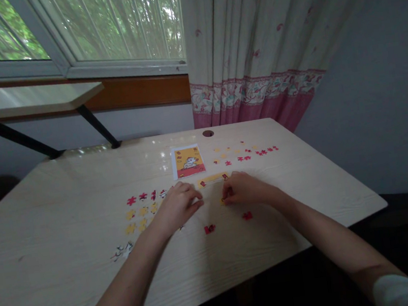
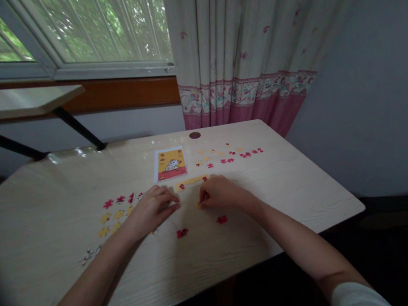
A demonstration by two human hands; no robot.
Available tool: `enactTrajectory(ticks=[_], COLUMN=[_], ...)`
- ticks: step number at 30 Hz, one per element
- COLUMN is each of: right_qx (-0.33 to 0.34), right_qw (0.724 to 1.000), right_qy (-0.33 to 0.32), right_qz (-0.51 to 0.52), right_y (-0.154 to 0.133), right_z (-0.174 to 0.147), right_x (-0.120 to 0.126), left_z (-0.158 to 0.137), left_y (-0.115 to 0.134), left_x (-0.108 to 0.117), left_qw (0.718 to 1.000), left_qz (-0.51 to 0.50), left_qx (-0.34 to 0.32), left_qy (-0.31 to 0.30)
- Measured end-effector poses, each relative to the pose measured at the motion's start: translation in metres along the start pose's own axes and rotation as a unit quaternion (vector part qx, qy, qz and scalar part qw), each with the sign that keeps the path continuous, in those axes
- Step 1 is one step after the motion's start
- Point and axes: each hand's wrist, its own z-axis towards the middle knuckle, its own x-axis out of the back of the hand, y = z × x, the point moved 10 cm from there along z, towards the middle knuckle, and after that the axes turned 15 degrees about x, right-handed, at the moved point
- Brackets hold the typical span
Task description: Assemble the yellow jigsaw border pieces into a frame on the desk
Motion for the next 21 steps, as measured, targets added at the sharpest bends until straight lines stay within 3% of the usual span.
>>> enactTrajectory(ticks=[13, 18, 21], right_qx=[-0.002, -0.079, -0.121], right_qw=[1.0, 0.996, 0.99], right_qy=[-0.001, 0.023, 0.06], right_qz=[0.007, 0.018, -0.044], right_y=[0.007, 0.04, 0.06], right_z=[-0.005, 0.003, 0.015], right_x=[0.013, 0.031, 0.042], left_z=[0.0, 0.0, 0.0], left_y=[-0.005, -0.004, -0.003], left_x=[0.003, 0.004, 0.004], left_qw=[0.997, 0.996, 0.996], left_qz=[0.07, 0.085, 0.087], left_qx=[0.0, 0.004, 0.001], left_qy=[0.02, 0.019, 0.022])
